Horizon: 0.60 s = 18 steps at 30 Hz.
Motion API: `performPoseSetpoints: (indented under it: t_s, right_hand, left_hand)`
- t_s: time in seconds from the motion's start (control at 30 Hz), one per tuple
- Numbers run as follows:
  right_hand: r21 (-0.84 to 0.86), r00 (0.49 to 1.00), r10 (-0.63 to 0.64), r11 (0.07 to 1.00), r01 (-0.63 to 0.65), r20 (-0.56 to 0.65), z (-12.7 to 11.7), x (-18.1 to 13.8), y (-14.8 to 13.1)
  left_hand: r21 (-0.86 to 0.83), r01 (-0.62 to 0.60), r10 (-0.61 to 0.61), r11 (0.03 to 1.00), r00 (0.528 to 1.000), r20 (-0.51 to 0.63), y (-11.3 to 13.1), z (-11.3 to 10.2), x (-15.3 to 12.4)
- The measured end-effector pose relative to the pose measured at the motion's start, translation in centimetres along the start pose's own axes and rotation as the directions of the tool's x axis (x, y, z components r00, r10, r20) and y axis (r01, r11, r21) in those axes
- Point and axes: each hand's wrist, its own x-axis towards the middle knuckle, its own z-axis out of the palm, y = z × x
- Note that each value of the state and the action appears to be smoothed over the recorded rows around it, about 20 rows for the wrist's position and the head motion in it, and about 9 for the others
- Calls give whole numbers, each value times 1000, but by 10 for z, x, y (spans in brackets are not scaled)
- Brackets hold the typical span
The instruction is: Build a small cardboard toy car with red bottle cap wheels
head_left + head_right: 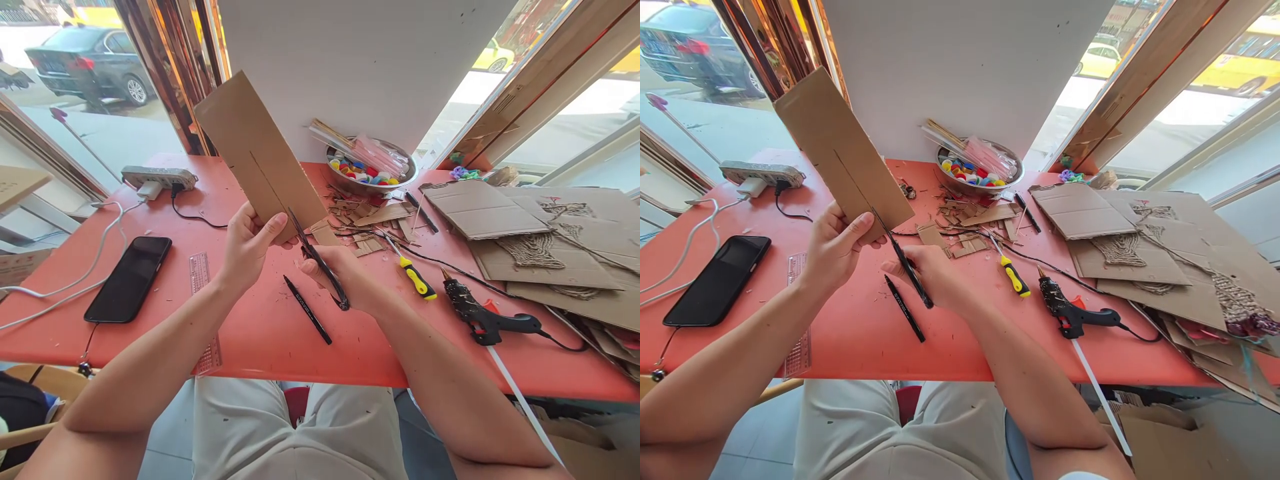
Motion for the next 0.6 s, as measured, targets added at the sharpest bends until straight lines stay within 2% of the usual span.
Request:
performPoseSetpoints:
  t_s: [0.23, 0.6]
  right_hand:
    - [-34, 1000, -19, 999, 19, -20, 0, -1, -1]
    - [43, 1000, -24, 999, 24, -4, 6, 3, 1]
  left_hand:
    - [21, -3, 3, 1000, 1000, -7, 0, -1, -1]
    - [25, -15, 15, 1000, 1000, -13, -7, -8, 5]
